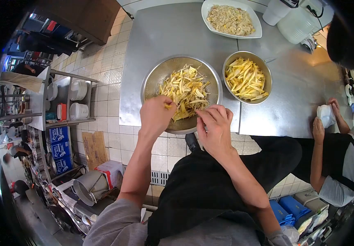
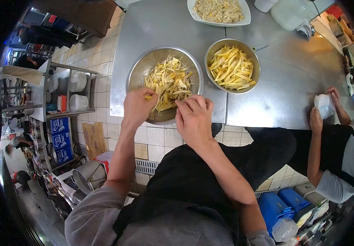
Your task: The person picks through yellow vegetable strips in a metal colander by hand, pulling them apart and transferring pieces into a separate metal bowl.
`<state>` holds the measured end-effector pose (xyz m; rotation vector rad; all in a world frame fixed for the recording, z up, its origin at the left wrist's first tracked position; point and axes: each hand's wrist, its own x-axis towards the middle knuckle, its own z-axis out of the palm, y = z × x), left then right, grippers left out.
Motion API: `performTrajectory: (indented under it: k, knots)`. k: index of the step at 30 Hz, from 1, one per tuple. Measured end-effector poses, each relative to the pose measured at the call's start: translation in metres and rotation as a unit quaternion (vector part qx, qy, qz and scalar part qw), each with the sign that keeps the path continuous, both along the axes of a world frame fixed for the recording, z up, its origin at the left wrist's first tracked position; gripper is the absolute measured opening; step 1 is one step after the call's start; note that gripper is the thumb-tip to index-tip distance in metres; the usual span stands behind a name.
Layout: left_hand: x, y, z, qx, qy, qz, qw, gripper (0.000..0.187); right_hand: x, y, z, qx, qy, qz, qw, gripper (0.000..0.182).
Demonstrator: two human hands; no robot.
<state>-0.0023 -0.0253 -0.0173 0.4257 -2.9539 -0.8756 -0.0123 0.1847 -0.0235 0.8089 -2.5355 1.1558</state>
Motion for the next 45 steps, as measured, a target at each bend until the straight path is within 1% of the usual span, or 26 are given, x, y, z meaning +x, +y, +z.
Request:
performTrajectory:
  k: [1, 2, 4, 5, 7, 9, 10, 13, 15, 17, 18, 19, 20, 21, 22, 23, 25, 27, 29, 30, 32, 34, 35, 37, 40, 45]
  knots:
    - [0.001, -0.003, -0.001, 0.065, 0.024, 0.025, 0.997, 0.021, 0.000, 0.000, 0.002, 0.000, 0.002, -0.002, 1.000, 0.026]
    - [0.002, -0.004, 0.005, 0.065, 0.024, 0.025, 0.997, 0.021, 0.000, -0.002, 0.004, 0.000, 0.002, -0.002, 1.000, 0.026]
    - [0.001, -0.005, 0.020, 0.262, -0.001, 0.068, 0.963, 0.021, 0.000, -0.009, 0.012, -0.027, 0.009, 0.013, 1.000, 0.028]
    - [0.000, -0.005, 0.021, 0.261, 0.001, 0.069, 0.963, 0.021, -0.001, -0.013, 0.017, -0.028, 0.010, 0.014, 0.999, 0.028]
    - [0.001, -0.001, 0.022, 0.337, 0.013, 0.067, 0.939, 0.021, -0.001, -0.022, 0.026, -0.031, 0.028, 0.030, 0.999, 0.034]
    - [0.000, 0.004, 0.021, 0.363, 0.017, 0.069, 0.929, 0.020, -0.004, -0.027, 0.027, -0.025, 0.029, 0.032, 0.999, 0.035]
    - [0.001, 0.009, 0.020, 0.390, 0.016, 0.073, 0.918, 0.019, -0.004, -0.027, 0.023, -0.027, 0.039, 0.039, 0.998, 0.032]
    - [0.002, 0.019, 0.019, 0.410, 0.019, 0.095, 0.907, 0.016, -0.008, -0.026, 0.011, -0.042, 0.061, 0.057, 0.996, 0.027]
    - [0.003, 0.024, 0.017, 0.418, 0.037, 0.089, 0.903, 0.014, -0.008, -0.025, 0.008, -0.055, 0.067, 0.065, 0.994, 0.024]
    - [0.005, 0.027, 0.014, 0.425, 0.054, 0.082, 0.900, 0.013, -0.008, -0.026, 0.008, -0.119, 0.054, 0.039, 0.991, 0.016]
    - [0.008, 0.028, 0.012, 0.501, 0.043, 0.132, 0.854, 0.013, -0.006, -0.025, 0.010, -0.119, 0.056, 0.039, 0.991, 0.016]
    - [0.010, 0.030, 0.010, 0.572, 0.031, 0.181, 0.799, 0.014, -0.002, -0.024, 0.013, -0.174, -0.051, 0.013, 0.983, 0.012]
    - [0.012, 0.031, 0.011, 0.572, 0.032, 0.180, 0.799, 0.014, 0.002, -0.024, 0.015, -0.227, -0.158, -0.013, 0.961, 0.009]
    - [0.014, 0.033, 0.012, 0.616, 0.034, 0.197, 0.762, 0.017, 0.004, -0.024, 0.014, -0.227, -0.157, -0.013, 0.961, 0.009]
    - [0.017, 0.035, 0.013, 0.658, 0.035, 0.213, 0.721, 0.019, 0.007, -0.024, 0.013, -0.278, -0.214, -0.028, 0.936, 0.009]
    - [0.020, 0.038, 0.018, 0.658, 0.035, 0.214, 0.721, 0.019, 0.009, -0.024, 0.013, -0.328, -0.271, -0.044, 0.904, 0.009]
    - [0.021, 0.046, 0.030, 0.659, -0.019, 0.204, 0.723, 0.024, 0.011, -0.024, 0.014, -0.338, -0.269, -0.040, 0.901, 0.009]
    - [0.019, 0.052, 0.033, 0.667, -0.019, 0.202, 0.717, 0.025, 0.010, -0.023, 0.017, -0.348, -0.266, -0.037, 0.898, 0.009]
    - [0.016, 0.052, 0.033, 0.674, -0.015, 0.198, 0.712, 0.025, 0.005, -0.020, 0.022, -0.280, -0.158, 0.000, 0.947, 0.007]
    - [0.015, 0.051, 0.032, 0.680, -0.011, 0.192, 0.708, 0.026, 0.004, -0.018, 0.022, -0.279, -0.158, 0.000, 0.947, 0.007]
    - [0.010, 0.050, 0.031, 0.686, -0.007, 0.186, 0.703, 0.026, 0.001, -0.014, 0.022, -0.232, -0.108, 0.015, 0.967, 0.007]
    - [0.008, 0.042, 0.032, 0.719, -0.061, 0.155, 0.675, 0.026, 0.000, -0.011, 0.026, -0.219, -0.104, 0.019, 0.970, 0.007]
    - [0.009, 0.039, 0.032, 0.719, -0.063, 0.155, 0.675, 0.026, -0.001, -0.010, 0.028, -0.206, -0.101, 0.024, 0.973, 0.008]
    - [0.012, 0.033, 0.029, 0.723, -0.086, 0.105, 0.677, 0.025, -0.007, -0.008, 0.027, -0.192, -0.083, 0.020, 0.978, 0.008]
    - [0.016, 0.032, 0.035, 0.719, -0.113, 0.105, 0.678, 0.024, -0.014, -0.007, 0.027, -0.175, -0.063, 0.005, 0.983, 0.009]
    - [0.020, 0.034, 0.043, 0.707, -0.107, 0.110, 0.690, 0.023, -0.020, -0.009, 0.020, -0.168, -0.049, -0.023, 0.984, 0.008]
